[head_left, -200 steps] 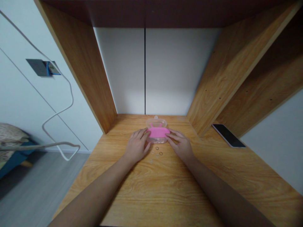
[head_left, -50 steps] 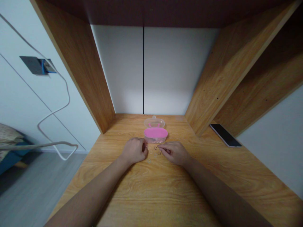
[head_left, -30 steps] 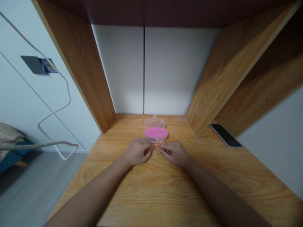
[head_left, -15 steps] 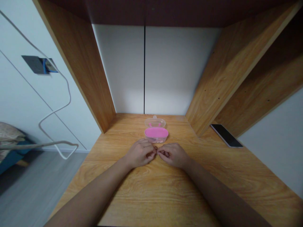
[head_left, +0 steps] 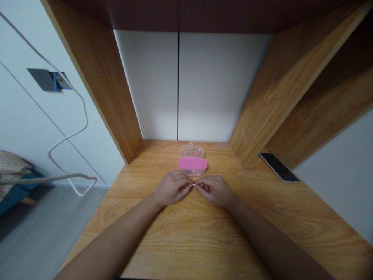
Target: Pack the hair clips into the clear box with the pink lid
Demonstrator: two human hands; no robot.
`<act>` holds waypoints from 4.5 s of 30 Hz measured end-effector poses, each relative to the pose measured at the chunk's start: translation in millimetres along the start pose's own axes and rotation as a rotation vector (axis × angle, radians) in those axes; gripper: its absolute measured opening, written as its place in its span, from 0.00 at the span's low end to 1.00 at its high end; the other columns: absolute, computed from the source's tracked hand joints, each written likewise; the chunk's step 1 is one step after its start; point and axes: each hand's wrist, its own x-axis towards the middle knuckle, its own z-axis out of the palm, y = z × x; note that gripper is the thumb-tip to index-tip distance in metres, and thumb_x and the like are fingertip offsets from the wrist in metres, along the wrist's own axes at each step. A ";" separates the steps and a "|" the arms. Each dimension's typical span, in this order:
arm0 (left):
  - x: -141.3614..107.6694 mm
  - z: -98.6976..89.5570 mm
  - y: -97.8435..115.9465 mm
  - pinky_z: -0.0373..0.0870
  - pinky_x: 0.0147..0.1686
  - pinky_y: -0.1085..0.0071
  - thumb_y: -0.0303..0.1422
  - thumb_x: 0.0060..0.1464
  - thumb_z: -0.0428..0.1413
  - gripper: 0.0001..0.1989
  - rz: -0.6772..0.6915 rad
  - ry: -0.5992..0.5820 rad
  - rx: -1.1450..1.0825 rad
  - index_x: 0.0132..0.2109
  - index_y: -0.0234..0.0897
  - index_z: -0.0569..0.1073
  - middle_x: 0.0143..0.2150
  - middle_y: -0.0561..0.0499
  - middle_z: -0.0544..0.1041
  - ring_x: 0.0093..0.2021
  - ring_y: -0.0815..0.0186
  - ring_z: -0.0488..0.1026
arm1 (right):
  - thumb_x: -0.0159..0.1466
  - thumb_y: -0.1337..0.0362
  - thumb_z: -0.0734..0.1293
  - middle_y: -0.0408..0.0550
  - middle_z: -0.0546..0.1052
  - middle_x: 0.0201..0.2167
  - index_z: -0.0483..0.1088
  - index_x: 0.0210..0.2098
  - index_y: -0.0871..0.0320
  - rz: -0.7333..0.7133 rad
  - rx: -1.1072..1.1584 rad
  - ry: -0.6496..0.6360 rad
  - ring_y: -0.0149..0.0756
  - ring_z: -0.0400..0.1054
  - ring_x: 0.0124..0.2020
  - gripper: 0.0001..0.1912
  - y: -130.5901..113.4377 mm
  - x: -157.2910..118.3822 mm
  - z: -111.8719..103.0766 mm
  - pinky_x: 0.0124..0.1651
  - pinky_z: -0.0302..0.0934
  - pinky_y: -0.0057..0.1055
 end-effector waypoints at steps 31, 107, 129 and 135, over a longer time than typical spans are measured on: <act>1.3 2.3 -2.3 0.74 0.43 0.68 0.35 0.65 0.57 0.09 0.035 0.116 -0.069 0.43 0.39 0.81 0.39 0.48 0.85 0.38 0.65 0.80 | 0.72 0.65 0.64 0.46 0.84 0.43 0.78 0.47 0.53 -0.061 0.058 -0.041 0.36 0.80 0.41 0.10 10.8 0.6 2.0 0.45 0.72 0.29; 0.3 -0.1 1.1 0.74 0.42 0.63 0.31 0.63 0.54 0.09 -0.074 0.121 0.018 0.47 0.39 0.77 0.39 0.47 0.82 0.39 0.62 0.77 | 0.65 0.63 0.69 0.47 0.74 0.31 0.79 0.36 0.54 0.268 0.071 0.572 0.37 0.70 0.32 0.05 0.7 12.6 -8.0 0.34 0.66 0.34; 2.1 -2.6 -2.0 0.67 0.55 0.51 0.32 0.60 0.54 0.21 -0.255 0.028 0.204 0.61 0.41 0.71 0.60 0.41 0.73 0.57 0.51 0.69 | 0.63 0.59 0.69 0.45 0.72 0.27 0.78 0.33 0.57 0.414 0.126 0.546 0.34 0.66 0.27 0.09 17.4 13.7 1.3 0.30 0.63 0.31; 2.8 -4.2 -0.6 0.67 0.56 0.50 0.32 0.60 0.54 0.21 -0.254 0.029 0.201 0.60 0.40 0.72 0.59 0.41 0.73 0.57 0.51 0.69 | 0.63 0.58 0.69 0.46 0.73 0.27 0.77 0.32 0.57 0.445 0.101 0.539 0.35 0.66 0.27 0.09 23.3 13.4 2.7 0.30 0.62 0.33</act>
